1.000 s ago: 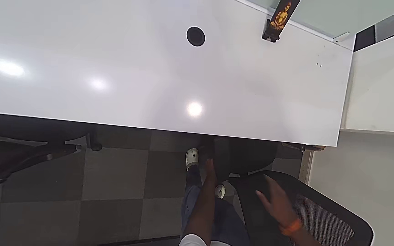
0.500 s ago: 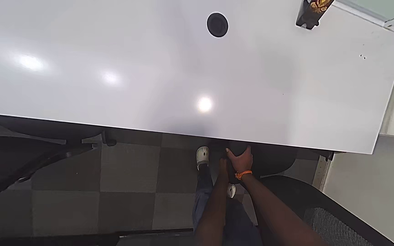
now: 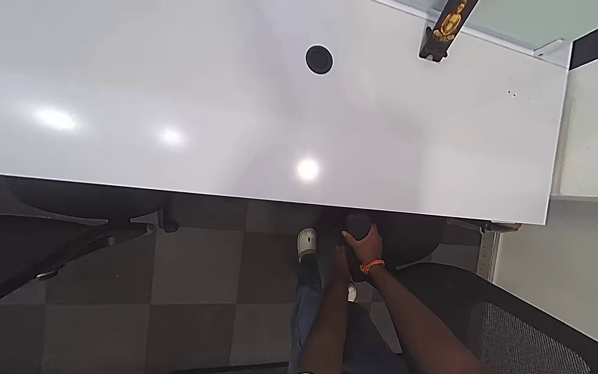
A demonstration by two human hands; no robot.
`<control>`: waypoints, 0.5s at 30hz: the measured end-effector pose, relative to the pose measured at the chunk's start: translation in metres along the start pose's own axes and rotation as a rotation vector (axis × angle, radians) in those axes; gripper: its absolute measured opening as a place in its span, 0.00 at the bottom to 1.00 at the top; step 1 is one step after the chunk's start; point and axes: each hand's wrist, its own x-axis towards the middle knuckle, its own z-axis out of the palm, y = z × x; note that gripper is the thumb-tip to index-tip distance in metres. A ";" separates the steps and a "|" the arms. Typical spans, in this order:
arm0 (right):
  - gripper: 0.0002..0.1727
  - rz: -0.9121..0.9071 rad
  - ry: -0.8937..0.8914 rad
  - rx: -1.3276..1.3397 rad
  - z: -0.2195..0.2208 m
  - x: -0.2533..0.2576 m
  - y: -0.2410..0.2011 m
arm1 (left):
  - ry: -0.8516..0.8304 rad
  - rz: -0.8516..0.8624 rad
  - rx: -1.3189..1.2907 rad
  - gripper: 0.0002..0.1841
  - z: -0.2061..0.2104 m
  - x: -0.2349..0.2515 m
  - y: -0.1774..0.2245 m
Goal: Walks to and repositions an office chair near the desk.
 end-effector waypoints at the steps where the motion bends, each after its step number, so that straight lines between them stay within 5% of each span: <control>1: 0.59 -0.017 -0.001 0.000 0.000 -0.002 0.004 | -0.001 -0.009 0.003 0.22 0.005 -0.004 -0.001; 5: 0.59 -0.030 -0.113 -0.088 -0.011 -0.013 0.009 | 0.013 -0.024 0.055 0.23 0.021 -0.016 -0.008; 10: 0.60 -0.060 -0.118 -0.121 -0.038 -0.024 0.005 | 0.238 0.070 -0.009 0.24 0.047 -0.025 -0.011; 15: 0.54 -0.057 -0.081 -0.052 -0.073 -0.039 -0.009 | 0.297 0.120 -0.052 0.24 0.031 -0.044 0.011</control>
